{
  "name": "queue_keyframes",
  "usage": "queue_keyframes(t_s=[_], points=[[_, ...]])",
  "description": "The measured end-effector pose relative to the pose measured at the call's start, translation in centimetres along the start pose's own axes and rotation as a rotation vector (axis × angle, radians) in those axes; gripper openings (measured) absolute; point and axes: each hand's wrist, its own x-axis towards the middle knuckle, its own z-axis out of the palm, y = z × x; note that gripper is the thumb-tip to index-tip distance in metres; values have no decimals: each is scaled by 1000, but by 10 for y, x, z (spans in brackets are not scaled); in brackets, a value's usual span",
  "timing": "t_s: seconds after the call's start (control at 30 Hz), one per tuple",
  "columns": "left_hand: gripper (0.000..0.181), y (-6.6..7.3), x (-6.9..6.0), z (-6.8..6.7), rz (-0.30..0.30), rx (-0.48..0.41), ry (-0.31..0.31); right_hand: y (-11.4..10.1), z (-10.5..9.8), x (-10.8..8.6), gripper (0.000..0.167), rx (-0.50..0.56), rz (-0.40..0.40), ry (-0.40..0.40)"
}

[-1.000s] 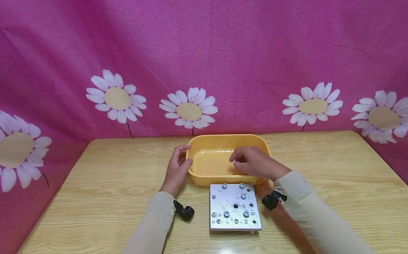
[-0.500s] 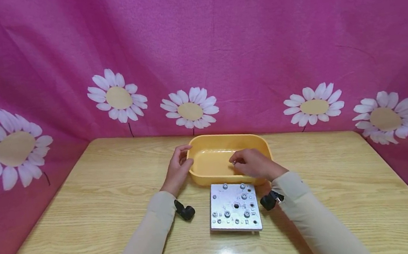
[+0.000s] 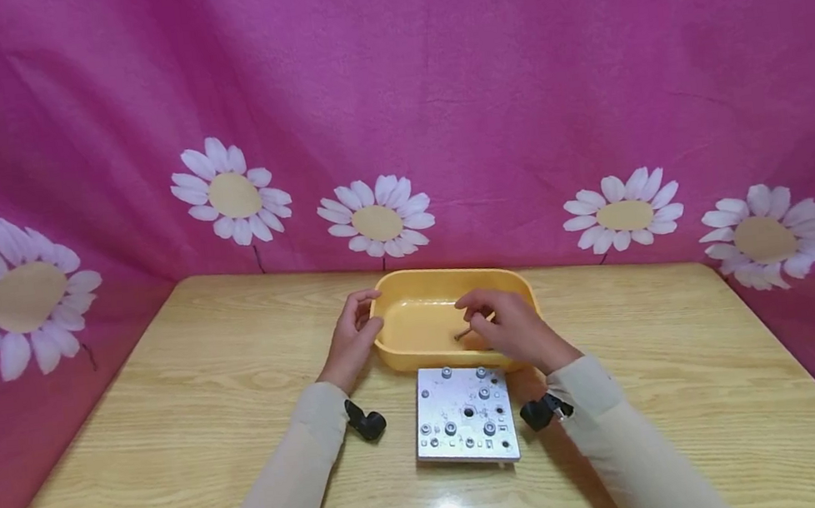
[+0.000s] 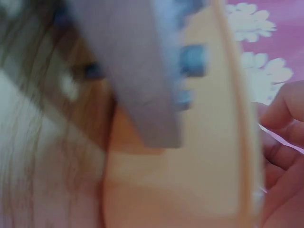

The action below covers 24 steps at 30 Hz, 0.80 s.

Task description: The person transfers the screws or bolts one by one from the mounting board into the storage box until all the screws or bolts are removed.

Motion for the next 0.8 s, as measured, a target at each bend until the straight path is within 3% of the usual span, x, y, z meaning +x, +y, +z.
queue_keyframes(t_s=[0.27,0.43,0.67,0.8], points=[[41,0,0,0,4,-20,-8,-26,-23,-25,28,11,-106,131],[42,4,0,-3,-9,-37,-27,-32,-30,-36,28,22,-119,143],[43,32,-14,-3,-16,-23,-47,-35,-33,-45,28,36,-126,140],[43,32,-15,-2,-17,-25,-47,-37,-36,-49,27,34,-117,106]])
